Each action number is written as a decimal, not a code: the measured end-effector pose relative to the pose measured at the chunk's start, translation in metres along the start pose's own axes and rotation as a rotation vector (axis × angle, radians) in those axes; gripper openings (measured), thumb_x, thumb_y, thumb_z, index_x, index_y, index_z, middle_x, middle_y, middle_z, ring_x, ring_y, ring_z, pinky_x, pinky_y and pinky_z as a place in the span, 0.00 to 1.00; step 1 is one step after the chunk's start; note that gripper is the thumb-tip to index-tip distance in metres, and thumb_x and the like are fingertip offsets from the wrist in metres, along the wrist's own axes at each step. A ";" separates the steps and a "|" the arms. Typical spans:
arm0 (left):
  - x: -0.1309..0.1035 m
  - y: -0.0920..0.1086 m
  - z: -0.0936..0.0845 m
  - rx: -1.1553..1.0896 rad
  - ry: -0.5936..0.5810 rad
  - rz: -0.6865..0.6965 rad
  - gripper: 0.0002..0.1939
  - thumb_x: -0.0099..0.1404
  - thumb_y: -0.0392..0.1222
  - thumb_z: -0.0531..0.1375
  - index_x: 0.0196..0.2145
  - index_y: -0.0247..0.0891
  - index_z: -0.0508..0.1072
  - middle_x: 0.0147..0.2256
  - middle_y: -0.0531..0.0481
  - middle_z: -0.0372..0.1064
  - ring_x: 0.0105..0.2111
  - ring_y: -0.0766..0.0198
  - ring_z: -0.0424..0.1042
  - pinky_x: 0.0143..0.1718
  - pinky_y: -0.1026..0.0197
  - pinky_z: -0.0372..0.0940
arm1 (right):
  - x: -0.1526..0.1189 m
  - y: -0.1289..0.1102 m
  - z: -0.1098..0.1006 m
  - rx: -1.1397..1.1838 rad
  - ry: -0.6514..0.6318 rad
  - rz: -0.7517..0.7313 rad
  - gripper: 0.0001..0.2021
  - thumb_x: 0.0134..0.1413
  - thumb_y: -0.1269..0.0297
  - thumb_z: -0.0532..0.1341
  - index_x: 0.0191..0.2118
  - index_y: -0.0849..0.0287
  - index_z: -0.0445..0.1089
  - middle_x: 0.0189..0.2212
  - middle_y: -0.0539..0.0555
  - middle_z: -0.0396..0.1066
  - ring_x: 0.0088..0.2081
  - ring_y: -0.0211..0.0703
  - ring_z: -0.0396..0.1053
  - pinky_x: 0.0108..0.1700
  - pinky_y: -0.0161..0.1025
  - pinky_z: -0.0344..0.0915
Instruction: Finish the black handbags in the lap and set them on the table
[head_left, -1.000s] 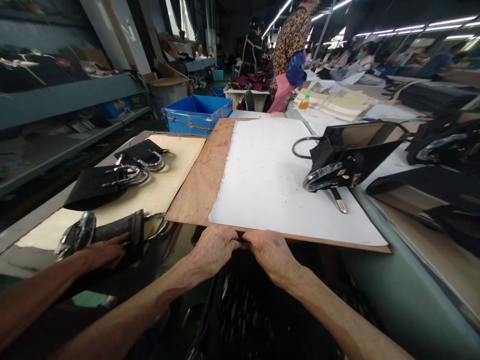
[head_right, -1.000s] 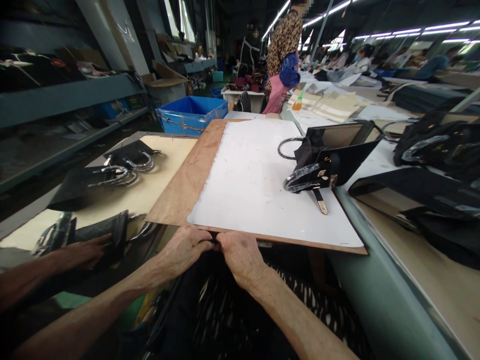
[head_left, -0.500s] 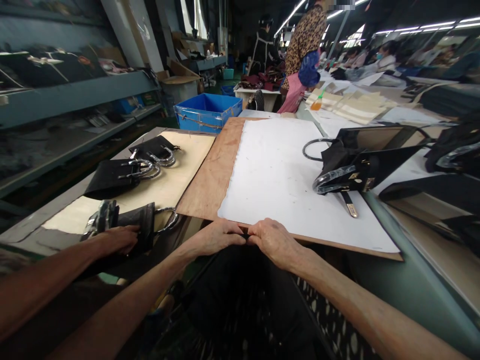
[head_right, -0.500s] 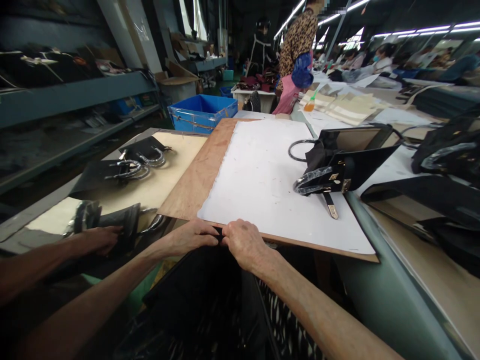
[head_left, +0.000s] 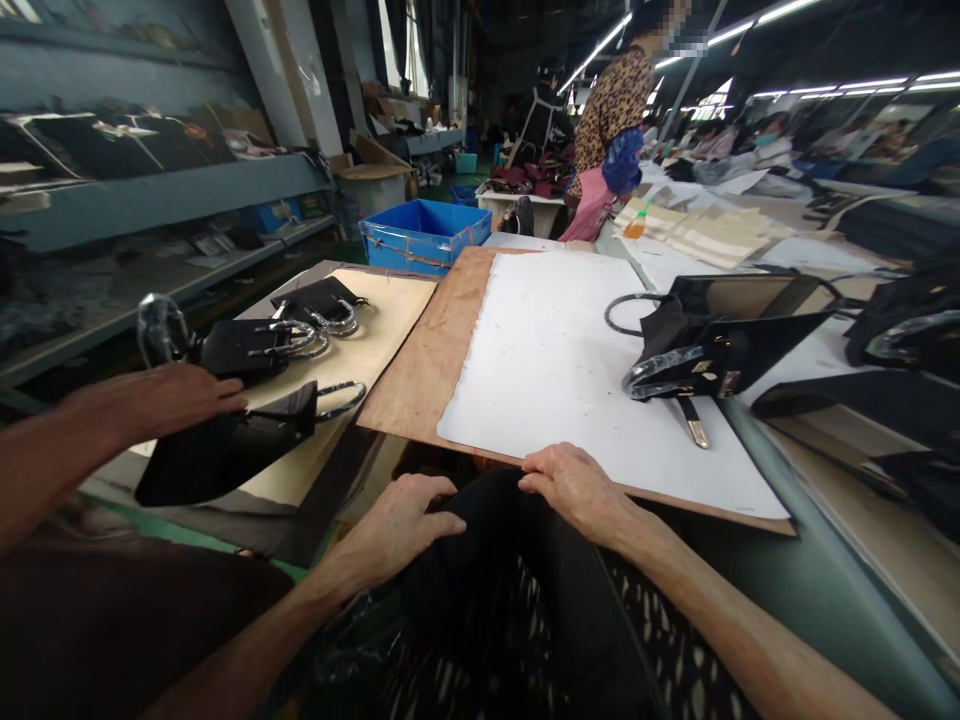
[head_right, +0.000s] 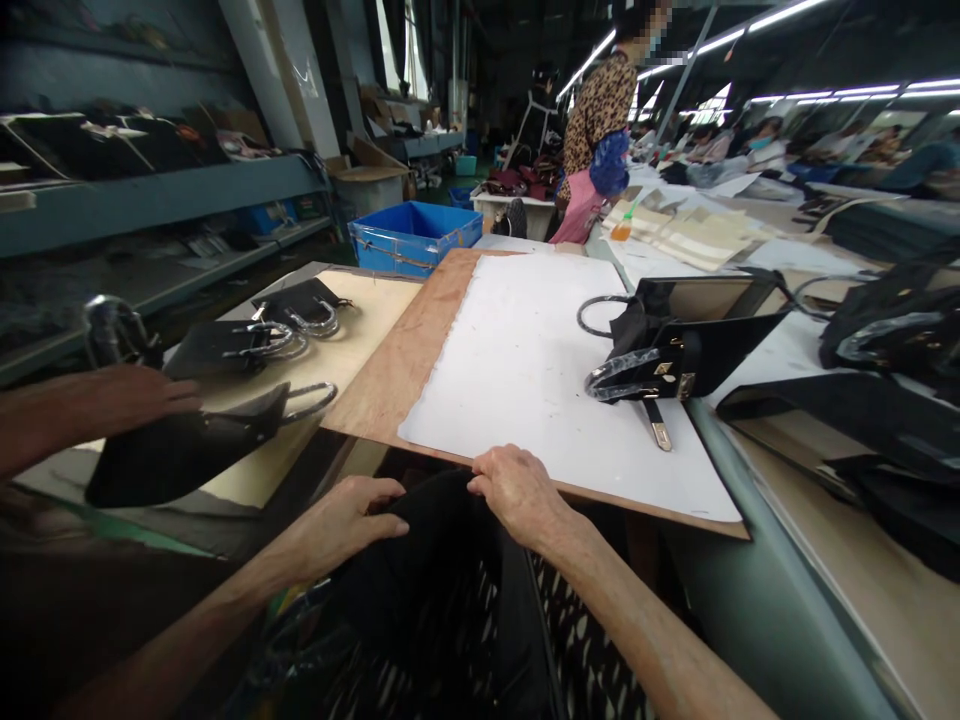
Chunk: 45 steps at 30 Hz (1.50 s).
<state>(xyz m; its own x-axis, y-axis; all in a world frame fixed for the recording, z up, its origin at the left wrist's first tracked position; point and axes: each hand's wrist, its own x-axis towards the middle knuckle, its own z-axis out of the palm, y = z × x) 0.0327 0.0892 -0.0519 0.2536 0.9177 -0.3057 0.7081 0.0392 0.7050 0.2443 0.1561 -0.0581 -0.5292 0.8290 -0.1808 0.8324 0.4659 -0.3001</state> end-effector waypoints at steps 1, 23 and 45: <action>0.001 -0.002 0.002 -0.049 -0.006 0.012 0.09 0.54 0.42 0.54 0.29 0.36 0.71 0.26 0.55 0.67 0.29 0.66 0.64 0.26 0.67 0.51 | -0.001 0.002 0.001 0.006 -0.004 0.001 0.11 0.51 0.62 0.55 0.23 0.57 0.68 0.22 0.50 0.68 0.30 0.40 0.64 0.32 0.34 0.53; 0.009 -0.018 0.016 -0.386 -0.073 -0.038 0.12 0.52 0.44 0.57 0.33 0.34 0.71 0.25 0.55 0.65 0.25 0.68 0.61 0.24 0.68 0.52 | 0.018 -0.011 0.008 0.355 -0.077 -0.093 0.11 0.51 0.61 0.53 0.32 0.54 0.73 0.27 0.48 0.73 0.33 0.40 0.66 0.35 0.34 0.57; 0.015 -0.022 0.020 -0.267 0.029 0.037 0.12 0.56 0.41 0.51 0.23 0.32 0.69 0.19 0.57 0.52 0.21 0.72 0.50 0.21 0.67 0.45 | 0.021 -0.031 0.011 0.164 -0.141 -0.271 0.09 0.54 0.62 0.53 0.34 0.53 0.71 0.29 0.47 0.72 0.33 0.38 0.67 0.36 0.32 0.55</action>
<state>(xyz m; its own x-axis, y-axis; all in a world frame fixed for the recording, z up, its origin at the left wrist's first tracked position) 0.0342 0.0937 -0.0850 0.2543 0.9314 -0.2604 0.4989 0.1044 0.8604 0.2052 0.1557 -0.0625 -0.7545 0.6256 -0.1985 0.6271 0.5978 -0.4994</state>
